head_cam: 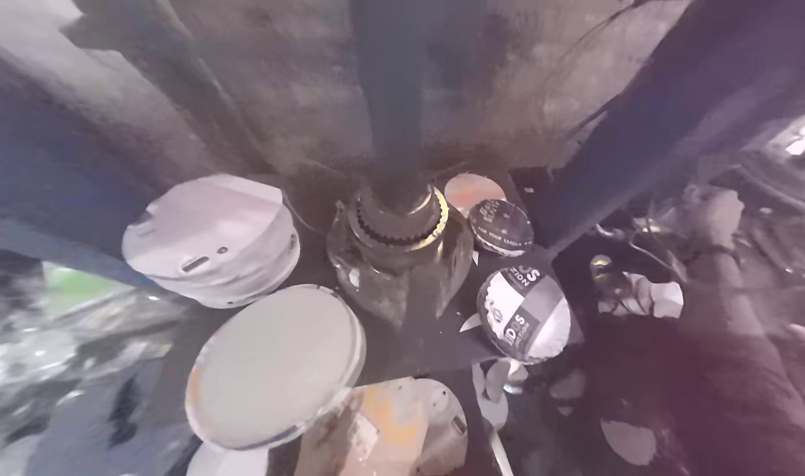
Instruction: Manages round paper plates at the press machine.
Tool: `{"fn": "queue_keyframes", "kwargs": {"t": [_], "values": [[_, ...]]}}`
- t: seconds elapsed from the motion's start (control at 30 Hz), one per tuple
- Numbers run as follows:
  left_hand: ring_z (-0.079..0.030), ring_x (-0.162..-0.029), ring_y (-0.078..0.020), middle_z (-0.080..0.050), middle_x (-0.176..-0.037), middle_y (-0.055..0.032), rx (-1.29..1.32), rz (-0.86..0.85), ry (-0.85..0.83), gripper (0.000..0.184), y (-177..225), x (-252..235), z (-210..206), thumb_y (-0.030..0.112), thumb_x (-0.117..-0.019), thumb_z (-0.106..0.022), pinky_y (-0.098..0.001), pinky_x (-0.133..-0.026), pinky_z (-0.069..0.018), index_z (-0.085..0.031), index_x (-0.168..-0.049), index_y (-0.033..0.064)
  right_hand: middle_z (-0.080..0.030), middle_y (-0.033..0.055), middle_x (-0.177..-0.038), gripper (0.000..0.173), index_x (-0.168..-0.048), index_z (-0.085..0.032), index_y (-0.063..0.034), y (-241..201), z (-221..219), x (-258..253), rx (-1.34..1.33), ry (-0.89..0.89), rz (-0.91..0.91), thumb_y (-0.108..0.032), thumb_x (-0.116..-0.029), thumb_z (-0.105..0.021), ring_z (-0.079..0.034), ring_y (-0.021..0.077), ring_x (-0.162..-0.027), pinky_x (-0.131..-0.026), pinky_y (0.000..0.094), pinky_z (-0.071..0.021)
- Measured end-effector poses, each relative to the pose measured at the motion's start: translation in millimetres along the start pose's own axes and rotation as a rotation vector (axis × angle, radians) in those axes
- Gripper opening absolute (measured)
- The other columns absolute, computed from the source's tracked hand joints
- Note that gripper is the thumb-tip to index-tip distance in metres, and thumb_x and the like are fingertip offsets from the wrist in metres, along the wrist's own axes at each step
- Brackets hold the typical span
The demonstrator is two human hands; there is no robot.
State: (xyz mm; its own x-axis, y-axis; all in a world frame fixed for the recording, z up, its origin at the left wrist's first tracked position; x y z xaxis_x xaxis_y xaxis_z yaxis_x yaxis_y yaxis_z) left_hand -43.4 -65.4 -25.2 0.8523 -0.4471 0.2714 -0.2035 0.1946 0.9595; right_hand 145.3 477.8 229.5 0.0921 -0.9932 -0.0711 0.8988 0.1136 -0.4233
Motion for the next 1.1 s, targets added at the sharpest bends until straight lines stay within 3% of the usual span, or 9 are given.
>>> {"fn": "queue_keyframes", "kwargs": {"t": [0.13, 0.3, 0.4, 0.77, 0.93, 1.1], "values": [[-0.063, -0.065, 0.0042, -0.066, -0.071, 0.0096, 0.018, -0.005, -0.026, 0.013, -6, -1, 6, 0.002, -0.0964, -0.055, -0.0188, -0.065, -0.0560, -0.066, -0.091, 0.0017, -0.051, 0.0398, -0.139, 0.046, -0.134, -0.056, 0.0122, -9, 2, 11, 0.050, 0.009, -0.025, -0.023, -0.1121, -0.035, -0.049, 0.0536, -0.133, -0.106, 0.0659, -0.0371], [-0.065, -0.071, 0.0027, -0.067, -0.078, 0.0054, -0.005, 0.002, -0.025, 0.012, -10, 0, 11, 0.006, -0.0966, -0.058, -0.0205, -0.070, -0.0567, -0.065, -0.102, -0.0031, -0.046, 0.0398, -0.145, 0.047, -0.136, -0.053, 0.0145, -15, 7, 23, 0.025, 0.005, -0.037, -0.023, -0.1123, -0.036, -0.044, 0.0515, -0.139, -0.113, 0.0613, -0.0323], [-0.066, -0.071, 0.0030, -0.069, -0.077, 0.0084, 0.065, -0.013, -0.010, 0.009, -11, 1, 9, 0.004, -0.0960, -0.058, -0.0205, -0.070, -0.0581, -0.066, -0.099, 0.0007, -0.046, 0.0386, -0.146, 0.048, -0.138, -0.052, 0.0130, -19, 8, 26, 0.038, 0.000, -0.049, -0.023, -0.1117, -0.035, -0.044, 0.0506, -0.140, -0.113, 0.0617, -0.0326], [-0.067, -0.075, 0.0023, -0.071, -0.082, 0.0075, 0.100, -0.055, -0.060, 0.013, -11, -2, 5, 0.002, -0.0962, -0.056, -0.0210, -0.073, -0.0584, -0.066, -0.104, -0.0005, -0.048, 0.0413, -0.142, 0.047, -0.135, -0.053, 0.0151, -17, 8, 30, 0.010, 0.007, -0.004, -0.021, -0.1125, -0.033, -0.045, 0.0539, -0.137, -0.111, 0.0636, -0.0328], [-0.066, -0.070, 0.0010, -0.070, -0.077, 0.0076, 0.145, -0.055, -0.067, 0.011, -14, -3, 5, 0.000, -0.0949, -0.055, -0.0215, -0.069, -0.0584, -0.066, -0.097, 0.0021, -0.049, 0.0381, -0.143, 0.047, -0.134, -0.053, 0.0150, -24, 13, 38, 0.076, -0.004, -0.032, -0.021, -0.1125, -0.033, -0.048, 0.0498, -0.136, -0.111, 0.0590, -0.0362], [-0.069, -0.082, -0.0012, -0.072, -0.092, 0.0022, 0.178, -0.091, -0.053, 0.023, -18, -1, 6, 0.001, -0.0946, -0.058, -0.0235, -0.079, -0.0594, -0.061, -0.116, -0.0046, -0.047, 0.0395, -0.144, 0.048, -0.132, -0.055, 0.0164, -28, 18, 49, 0.035, 0.028, -0.054, -0.022, -0.1123, -0.035, -0.046, 0.0500, -0.138, -0.114, 0.0577, -0.0330]]}}
Point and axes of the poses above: each hand's wrist, its own x-axis away from the middle knuckle, its own z-axis out of the back of the hand, y = z × x, the point moved 4 cm from there along -x, towards the middle knuckle
